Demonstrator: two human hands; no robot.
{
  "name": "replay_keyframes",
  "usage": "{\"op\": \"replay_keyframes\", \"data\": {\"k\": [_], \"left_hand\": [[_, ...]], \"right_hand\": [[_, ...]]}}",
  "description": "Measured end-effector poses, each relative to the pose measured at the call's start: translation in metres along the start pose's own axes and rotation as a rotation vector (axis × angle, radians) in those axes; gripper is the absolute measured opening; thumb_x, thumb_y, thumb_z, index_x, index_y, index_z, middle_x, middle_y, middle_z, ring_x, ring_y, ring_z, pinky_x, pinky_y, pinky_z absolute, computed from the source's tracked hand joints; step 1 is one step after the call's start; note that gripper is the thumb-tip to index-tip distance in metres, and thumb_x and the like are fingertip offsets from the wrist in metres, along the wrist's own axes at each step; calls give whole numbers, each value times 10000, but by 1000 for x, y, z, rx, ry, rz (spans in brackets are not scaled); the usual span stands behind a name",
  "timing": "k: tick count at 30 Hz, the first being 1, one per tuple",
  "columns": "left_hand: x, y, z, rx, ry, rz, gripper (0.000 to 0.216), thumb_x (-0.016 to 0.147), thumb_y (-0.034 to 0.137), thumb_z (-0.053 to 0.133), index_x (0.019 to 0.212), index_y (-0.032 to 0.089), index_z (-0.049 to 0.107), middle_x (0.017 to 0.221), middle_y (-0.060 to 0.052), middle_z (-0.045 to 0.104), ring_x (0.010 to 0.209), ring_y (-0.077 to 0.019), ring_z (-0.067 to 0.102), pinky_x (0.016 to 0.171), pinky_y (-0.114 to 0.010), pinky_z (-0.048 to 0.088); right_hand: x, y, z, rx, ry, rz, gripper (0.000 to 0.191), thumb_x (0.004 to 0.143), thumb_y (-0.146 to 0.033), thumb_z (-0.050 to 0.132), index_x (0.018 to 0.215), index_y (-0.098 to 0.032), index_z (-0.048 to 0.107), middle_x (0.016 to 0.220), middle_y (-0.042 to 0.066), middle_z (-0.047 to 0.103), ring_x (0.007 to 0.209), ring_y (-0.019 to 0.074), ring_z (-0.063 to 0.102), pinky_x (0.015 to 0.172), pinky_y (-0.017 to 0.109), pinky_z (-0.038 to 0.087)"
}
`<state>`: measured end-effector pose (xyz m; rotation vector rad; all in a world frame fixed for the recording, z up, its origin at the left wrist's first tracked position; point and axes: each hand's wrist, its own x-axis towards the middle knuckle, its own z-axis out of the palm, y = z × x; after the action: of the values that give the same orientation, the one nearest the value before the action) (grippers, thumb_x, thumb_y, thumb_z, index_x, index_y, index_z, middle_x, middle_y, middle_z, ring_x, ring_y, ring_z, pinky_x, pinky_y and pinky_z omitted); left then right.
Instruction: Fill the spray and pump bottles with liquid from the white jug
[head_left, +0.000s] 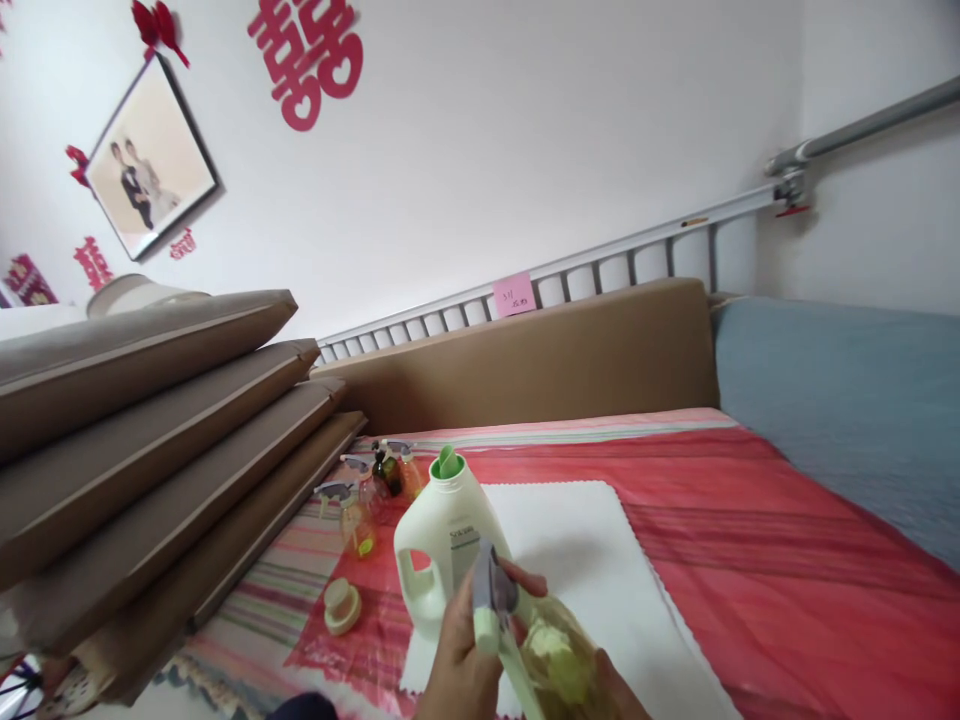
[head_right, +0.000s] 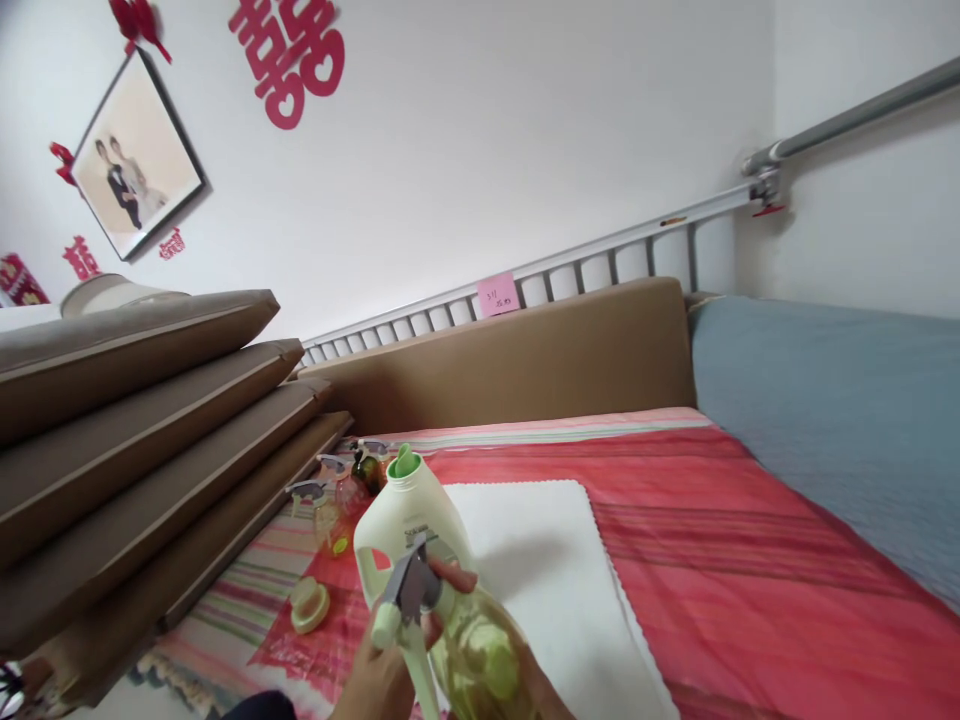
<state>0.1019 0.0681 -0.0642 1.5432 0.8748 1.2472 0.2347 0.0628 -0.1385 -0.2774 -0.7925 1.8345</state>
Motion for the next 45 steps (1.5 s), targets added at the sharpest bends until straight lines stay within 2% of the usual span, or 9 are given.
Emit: {"op": "replay_keyframes", "data": {"k": [4,9,14,18,22,26,29,31,45], "left_hand": [[1,-2,5,-4,124,-8,214,794,374,567,930,245,669,887,-52,691,948,-251,592,832,-340,490],[4,8,4,49,134,-14,232,773,399,591,894,223,679,859,-63,692,959,-256,605,881,-353,485],[10,19,4,-20,156,5,358,717,498,641,887,185,673,847,-88,686,961,-277,612,899,-382,479],[10,18,3,-22,132,-3,353,739,496,632,909,188,664,876,-90,685,987,-278,608,927,-394,463],[7,17,1,7,142,47,345,767,478,617,947,186,649,927,-91,681,1028,-273,591,945,-392,449],[7,26,3,94,152,18,324,728,472,653,891,193,668,899,-88,688,1004,-276,598,927,-370,462],[8,27,4,51,155,15,344,733,503,638,862,186,669,882,-93,687,1005,-278,595,928,-375,458],[8,25,5,-29,149,13,356,732,508,641,865,179,661,881,-94,683,997,-280,599,921,-388,460],[11,18,11,-364,294,-84,313,666,330,759,921,205,628,926,-49,652,953,-219,599,878,-342,449]], "right_hand": [[-3,5,-13,74,93,-88,818,495,-586,806,1223,-361,511,1274,40,586,1126,326,560,837,457,503],[-15,9,-20,182,-66,265,741,740,-779,412,1114,-175,624,876,115,723,691,233,687,562,310,523],[-19,-3,-2,269,109,-61,620,676,-490,734,1234,-328,518,1265,55,596,1097,280,582,786,387,513],[-21,-7,3,274,35,68,580,764,-588,598,1220,-233,549,1172,124,641,984,284,633,638,340,529],[-22,-6,2,305,71,-76,667,658,-460,759,1256,-343,487,1305,55,558,1130,284,553,846,414,485],[-20,-1,1,248,25,42,615,730,-567,655,1249,-269,512,1274,121,568,1078,307,579,655,342,519],[-18,2,2,186,81,-136,807,582,-422,822,1289,-381,437,1353,53,505,1159,296,522,800,383,494],[-18,2,3,223,121,-147,683,656,-486,758,1263,-371,468,1330,55,527,1161,278,524,889,422,452],[-21,-2,17,50,306,-298,730,540,-291,847,1182,-340,504,1190,67,605,1172,312,504,916,460,435]]}}
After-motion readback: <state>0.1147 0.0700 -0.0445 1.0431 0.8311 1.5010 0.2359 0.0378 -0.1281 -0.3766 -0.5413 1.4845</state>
